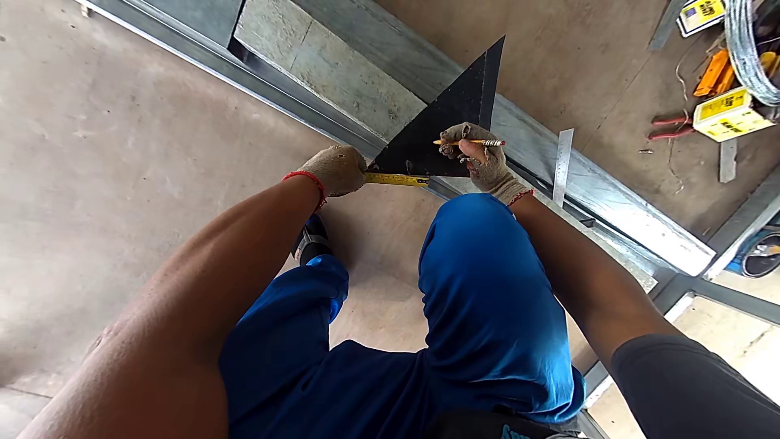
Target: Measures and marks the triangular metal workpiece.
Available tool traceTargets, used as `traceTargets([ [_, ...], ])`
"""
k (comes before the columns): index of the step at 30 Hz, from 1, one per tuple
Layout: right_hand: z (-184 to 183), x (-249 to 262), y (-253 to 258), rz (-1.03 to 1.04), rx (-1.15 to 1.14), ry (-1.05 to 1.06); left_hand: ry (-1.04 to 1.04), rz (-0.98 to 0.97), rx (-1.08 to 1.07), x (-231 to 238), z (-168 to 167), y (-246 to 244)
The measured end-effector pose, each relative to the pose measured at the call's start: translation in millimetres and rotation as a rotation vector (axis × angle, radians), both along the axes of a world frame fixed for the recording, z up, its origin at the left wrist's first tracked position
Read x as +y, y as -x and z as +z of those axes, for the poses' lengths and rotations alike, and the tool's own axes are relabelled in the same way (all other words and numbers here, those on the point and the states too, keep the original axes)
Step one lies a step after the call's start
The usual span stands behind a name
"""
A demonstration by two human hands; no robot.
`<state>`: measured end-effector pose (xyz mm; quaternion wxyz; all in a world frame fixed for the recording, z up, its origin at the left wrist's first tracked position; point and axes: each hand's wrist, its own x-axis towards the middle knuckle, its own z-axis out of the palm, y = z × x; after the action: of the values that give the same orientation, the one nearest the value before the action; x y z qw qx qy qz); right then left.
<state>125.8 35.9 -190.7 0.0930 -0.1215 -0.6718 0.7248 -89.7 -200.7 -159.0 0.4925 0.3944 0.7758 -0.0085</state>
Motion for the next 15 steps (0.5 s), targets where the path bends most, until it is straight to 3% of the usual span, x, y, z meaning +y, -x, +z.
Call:
traceTargets([
  [9, 2.1, -4.3, -0.5, 0.223, -0.11, -0.5, -0.006, 0.009, -0.014, -0.3, -3.3, 1.5],
  [15, -13.4, -3.3, -0.8, 0.281, 0.039, -0.671, 0.008, 0.002, -0.017, -0.1, -4.4, 2.4],
])
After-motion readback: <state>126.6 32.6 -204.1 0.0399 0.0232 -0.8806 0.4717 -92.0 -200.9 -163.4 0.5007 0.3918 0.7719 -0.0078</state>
